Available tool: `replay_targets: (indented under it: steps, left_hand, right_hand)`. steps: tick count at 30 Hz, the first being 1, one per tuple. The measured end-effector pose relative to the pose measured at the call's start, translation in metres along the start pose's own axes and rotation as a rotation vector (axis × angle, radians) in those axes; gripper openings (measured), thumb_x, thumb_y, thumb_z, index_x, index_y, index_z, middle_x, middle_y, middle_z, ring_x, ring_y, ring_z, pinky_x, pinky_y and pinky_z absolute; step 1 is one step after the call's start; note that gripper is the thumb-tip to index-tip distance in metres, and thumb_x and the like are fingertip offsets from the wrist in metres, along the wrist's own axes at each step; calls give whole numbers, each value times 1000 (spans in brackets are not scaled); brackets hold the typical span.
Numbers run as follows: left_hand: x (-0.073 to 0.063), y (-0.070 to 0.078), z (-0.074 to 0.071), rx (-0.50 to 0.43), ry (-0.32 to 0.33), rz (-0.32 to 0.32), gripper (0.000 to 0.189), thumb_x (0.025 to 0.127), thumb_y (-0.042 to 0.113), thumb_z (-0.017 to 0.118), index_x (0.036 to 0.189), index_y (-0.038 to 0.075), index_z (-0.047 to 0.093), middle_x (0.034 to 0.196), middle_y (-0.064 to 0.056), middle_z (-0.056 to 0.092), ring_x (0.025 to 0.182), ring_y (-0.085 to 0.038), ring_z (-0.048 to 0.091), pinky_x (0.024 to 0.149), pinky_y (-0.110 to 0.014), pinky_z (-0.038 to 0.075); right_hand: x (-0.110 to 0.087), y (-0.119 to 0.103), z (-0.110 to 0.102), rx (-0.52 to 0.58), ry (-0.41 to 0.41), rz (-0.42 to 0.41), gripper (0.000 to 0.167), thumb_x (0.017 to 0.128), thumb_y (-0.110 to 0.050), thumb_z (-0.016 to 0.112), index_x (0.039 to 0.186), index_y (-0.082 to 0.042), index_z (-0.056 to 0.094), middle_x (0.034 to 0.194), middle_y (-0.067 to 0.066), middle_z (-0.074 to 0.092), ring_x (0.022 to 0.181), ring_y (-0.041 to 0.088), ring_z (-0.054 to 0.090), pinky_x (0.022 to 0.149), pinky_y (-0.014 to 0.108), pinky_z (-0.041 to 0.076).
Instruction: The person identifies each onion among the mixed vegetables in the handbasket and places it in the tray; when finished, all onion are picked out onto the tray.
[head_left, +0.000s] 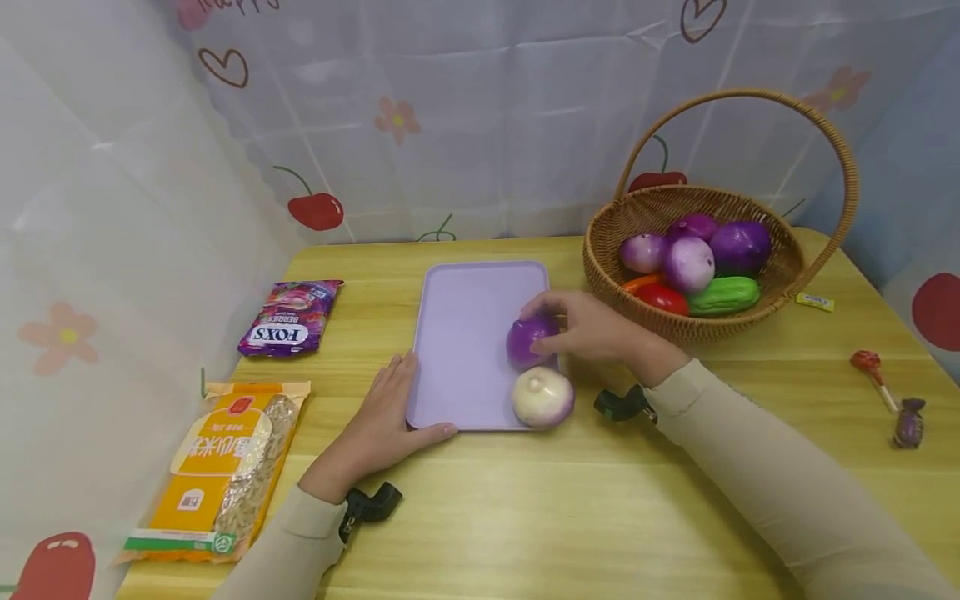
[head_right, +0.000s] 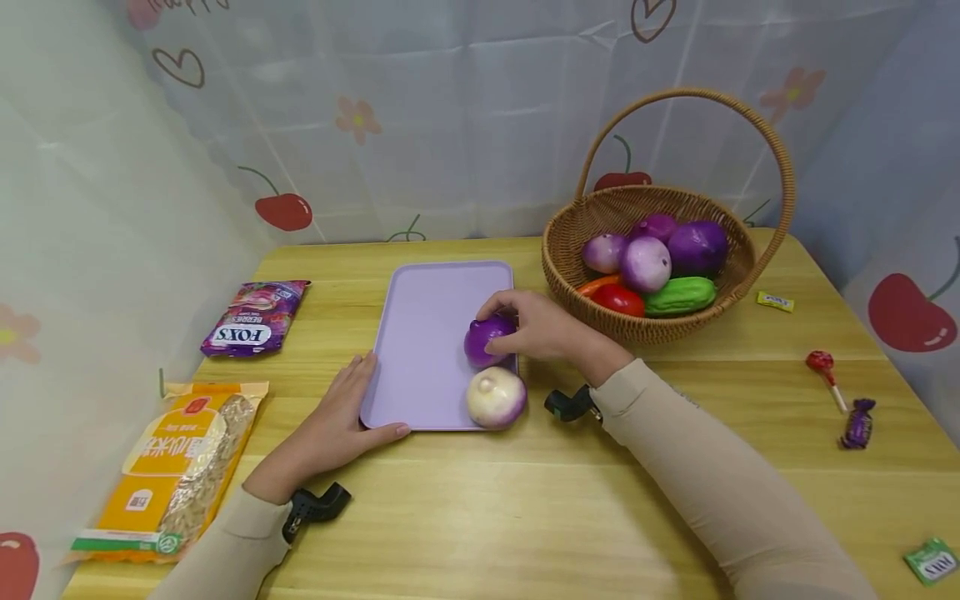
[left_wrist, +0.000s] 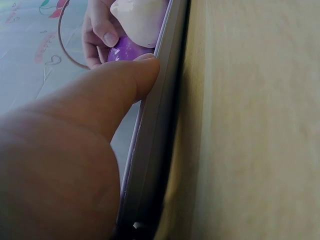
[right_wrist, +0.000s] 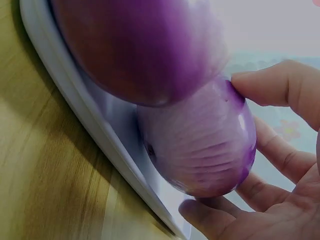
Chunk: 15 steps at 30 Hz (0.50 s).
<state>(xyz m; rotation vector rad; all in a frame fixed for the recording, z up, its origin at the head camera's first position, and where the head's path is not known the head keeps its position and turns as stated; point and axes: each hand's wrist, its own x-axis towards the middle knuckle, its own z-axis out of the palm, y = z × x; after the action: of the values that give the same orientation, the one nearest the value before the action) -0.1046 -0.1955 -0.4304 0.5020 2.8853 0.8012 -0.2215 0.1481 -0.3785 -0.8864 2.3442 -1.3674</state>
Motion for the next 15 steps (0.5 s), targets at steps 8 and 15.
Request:
replay_targets:
  steps: [8, 15]
  left_hand:
    - [0, 0, 0, 0, 8, 10, 127, 87, 76, 69, 166, -5, 11, 172, -23, 11, 158, -37, 3, 127, -48, 2]
    - [0, -1, 1, -4, 10, 13, 127, 88, 76, 69, 166, -6, 11, 172, -23, 12, 158, -38, 4, 127, -48, 2]
  right_hand:
    - [-1, 0, -1, -8, 10, 0, 45, 84, -1, 86, 126, -2, 69, 130, 11, 68, 128, 29, 58, 116, 49, 40]
    - [-2, -7, -2, -59, 12, 0, 46, 86, -8, 86, 128, -2, 68, 138, 13, 65, 139, 34, 51, 120, 52, 34]
